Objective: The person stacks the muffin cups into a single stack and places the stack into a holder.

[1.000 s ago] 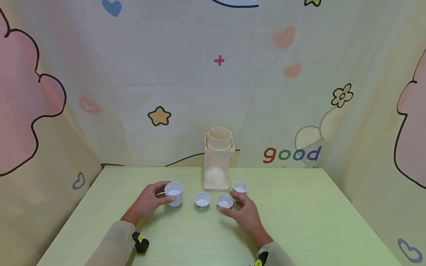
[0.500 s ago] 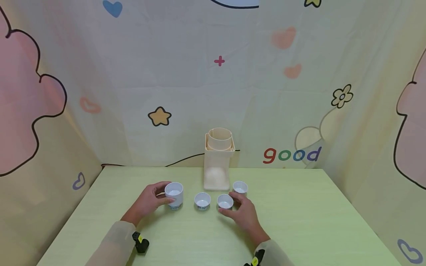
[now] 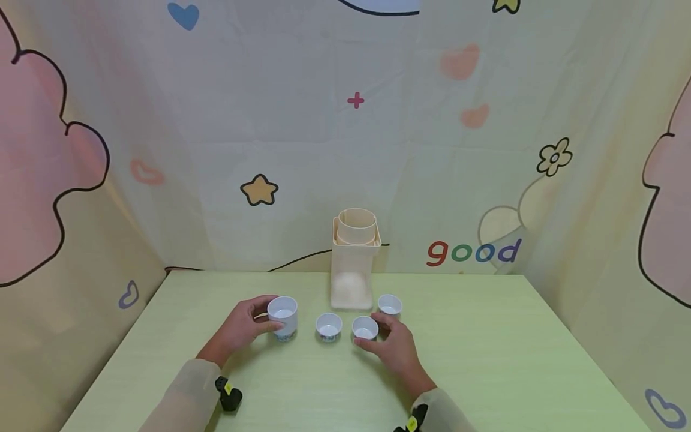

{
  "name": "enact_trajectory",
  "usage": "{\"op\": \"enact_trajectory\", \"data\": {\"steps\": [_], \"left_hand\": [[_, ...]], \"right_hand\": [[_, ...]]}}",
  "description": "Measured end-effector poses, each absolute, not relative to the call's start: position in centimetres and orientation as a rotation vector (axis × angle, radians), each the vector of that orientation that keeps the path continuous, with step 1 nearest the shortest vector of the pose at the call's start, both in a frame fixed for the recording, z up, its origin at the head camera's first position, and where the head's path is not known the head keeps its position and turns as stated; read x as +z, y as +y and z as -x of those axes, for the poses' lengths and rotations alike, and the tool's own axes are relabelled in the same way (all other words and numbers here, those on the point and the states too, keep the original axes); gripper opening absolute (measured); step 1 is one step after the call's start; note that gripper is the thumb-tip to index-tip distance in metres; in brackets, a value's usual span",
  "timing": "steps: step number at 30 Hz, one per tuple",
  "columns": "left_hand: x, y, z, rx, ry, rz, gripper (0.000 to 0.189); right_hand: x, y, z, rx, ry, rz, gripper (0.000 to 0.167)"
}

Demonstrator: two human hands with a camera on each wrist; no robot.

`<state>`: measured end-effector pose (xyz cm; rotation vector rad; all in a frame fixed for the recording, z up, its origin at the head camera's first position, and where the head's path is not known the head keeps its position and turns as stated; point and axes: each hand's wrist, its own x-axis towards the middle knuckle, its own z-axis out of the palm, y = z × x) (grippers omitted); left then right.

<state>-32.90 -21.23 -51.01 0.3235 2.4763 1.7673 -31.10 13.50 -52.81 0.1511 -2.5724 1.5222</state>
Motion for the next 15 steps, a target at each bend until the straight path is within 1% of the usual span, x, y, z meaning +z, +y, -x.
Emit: {"op": "enact_trajectory", "data": {"steps": [8, 15], "left_hand": [[-50.99, -21.22, 32.93, 1.766, 2.48, -0.321, 0.069], [-50.99, -21.25, 32.96, 1.758, 2.486, -0.326, 0.068]], "right_hand": [[-52.78, 13.5, 31.15, 1.522, -2.576, -0.153, 0.062], [-52.69, 13.76, 30.96, 1.566, -2.566, -0.17, 0.062]]}}
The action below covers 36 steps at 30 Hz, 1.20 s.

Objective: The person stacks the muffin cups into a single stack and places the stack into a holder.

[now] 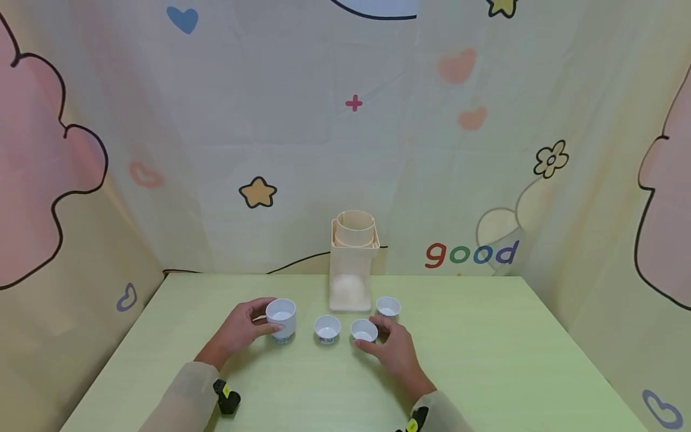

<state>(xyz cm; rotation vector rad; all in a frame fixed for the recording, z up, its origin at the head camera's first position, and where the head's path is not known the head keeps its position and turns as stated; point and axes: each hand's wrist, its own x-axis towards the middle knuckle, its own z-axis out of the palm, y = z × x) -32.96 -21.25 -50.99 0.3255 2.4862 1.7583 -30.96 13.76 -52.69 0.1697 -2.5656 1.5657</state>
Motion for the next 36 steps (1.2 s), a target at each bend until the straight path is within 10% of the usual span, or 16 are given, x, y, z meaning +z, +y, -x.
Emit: {"op": "enact_trajectory", "data": {"steps": [36], "left_hand": [[-51.0, -21.2, 33.0, 1.763, 2.482, -0.326, 0.072]], "right_hand": [[-47.9, 11.5, 28.0, 2.029, -2.327, -0.391, 0.062]]}}
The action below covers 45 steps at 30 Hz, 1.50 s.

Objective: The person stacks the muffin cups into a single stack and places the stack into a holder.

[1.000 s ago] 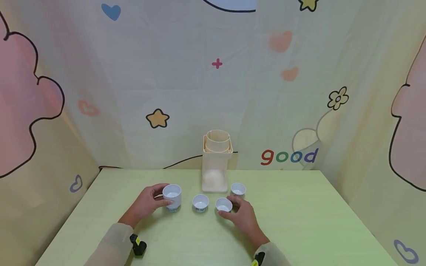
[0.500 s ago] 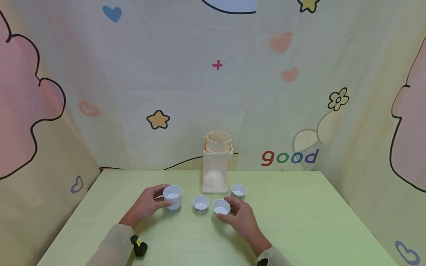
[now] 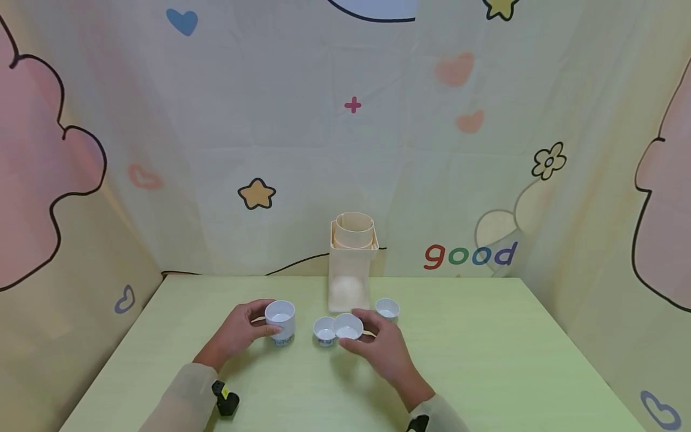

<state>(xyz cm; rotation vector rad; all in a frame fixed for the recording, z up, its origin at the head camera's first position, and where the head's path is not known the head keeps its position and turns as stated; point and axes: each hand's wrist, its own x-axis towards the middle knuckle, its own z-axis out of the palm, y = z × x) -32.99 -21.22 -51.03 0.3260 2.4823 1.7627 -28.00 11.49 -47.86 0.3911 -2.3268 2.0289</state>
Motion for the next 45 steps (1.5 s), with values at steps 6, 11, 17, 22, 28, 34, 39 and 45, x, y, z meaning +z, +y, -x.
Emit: {"op": "enact_trajectory", "data": {"steps": [6, 11, 17, 22, 28, 34, 39, 45], "left_hand": [[-50.8, -21.0, 32.9, 1.754, 2.492, -0.32, 0.07], [-50.5, -20.8, 32.9, 1.746, 2.498, -0.333, 0.07], [-50.5, -20.9, 32.9, 1.757, 2.487, -0.352, 0.069], [-50.7, -21.0, 33.1, 1.762, 2.482, -0.32, 0.07], [-50.8, -21.1, 33.1, 1.766, 2.47, -0.324, 0.07], [-50.5, -21.0, 32.8, 1.757, 2.477, -0.324, 0.07], [-50.5, -21.0, 32.7, 1.763, 2.479, -0.315, 0.068], [-50.4, -21.0, 32.5, 1.76, 2.487, -0.332, 0.066]], "right_hand": [[-46.5, 10.5, 28.1, 2.054, -2.314, -0.435, 0.063], [-45.9, 9.6, 28.7, 2.047, -2.324, -0.465, 0.063], [-45.7, 8.1, 29.5, 2.08, -2.298, -0.519, 0.063], [-45.3, 6.9, 29.9, 2.102, -2.312, -0.516, 0.064], [-45.0, 5.5, 30.4, 2.074, -2.365, -0.482, 0.065], [-45.2, 4.4, 31.0, 2.103, -2.346, -0.488, 0.063], [-45.2, 3.6, 31.3, 2.111, -2.342, -0.491, 0.061], [-45.2, 2.6, 31.8, 2.111, -2.323, -0.492, 0.061]]}}
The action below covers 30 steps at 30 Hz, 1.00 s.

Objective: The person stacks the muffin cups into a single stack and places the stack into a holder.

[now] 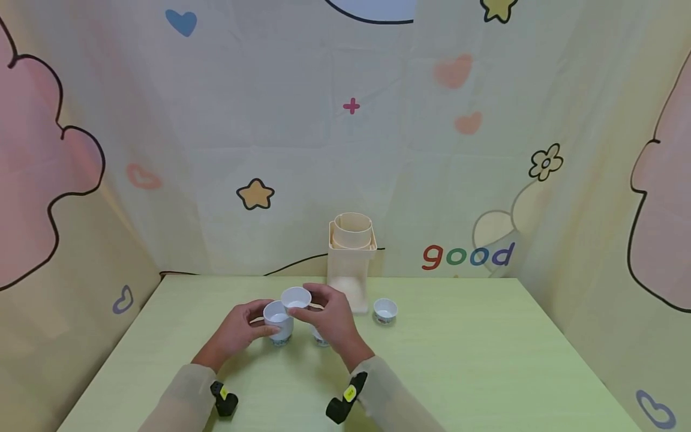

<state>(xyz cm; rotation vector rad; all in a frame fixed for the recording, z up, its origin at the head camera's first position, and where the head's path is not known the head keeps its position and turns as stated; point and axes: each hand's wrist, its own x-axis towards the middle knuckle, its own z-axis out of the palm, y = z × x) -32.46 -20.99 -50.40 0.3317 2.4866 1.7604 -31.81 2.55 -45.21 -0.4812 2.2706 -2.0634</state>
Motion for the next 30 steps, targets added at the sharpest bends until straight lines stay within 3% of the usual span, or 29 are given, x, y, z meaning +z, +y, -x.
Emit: {"op": "enact_trajectory", "data": {"steps": [30], "left_hand": [[-50.5, -21.1, 32.4, 1.757, 2.458, -0.324, 0.068]], "right_hand": [[-46.0, 0.1, 33.3, -1.894, 2.338, 0.573, 0.059]]}}
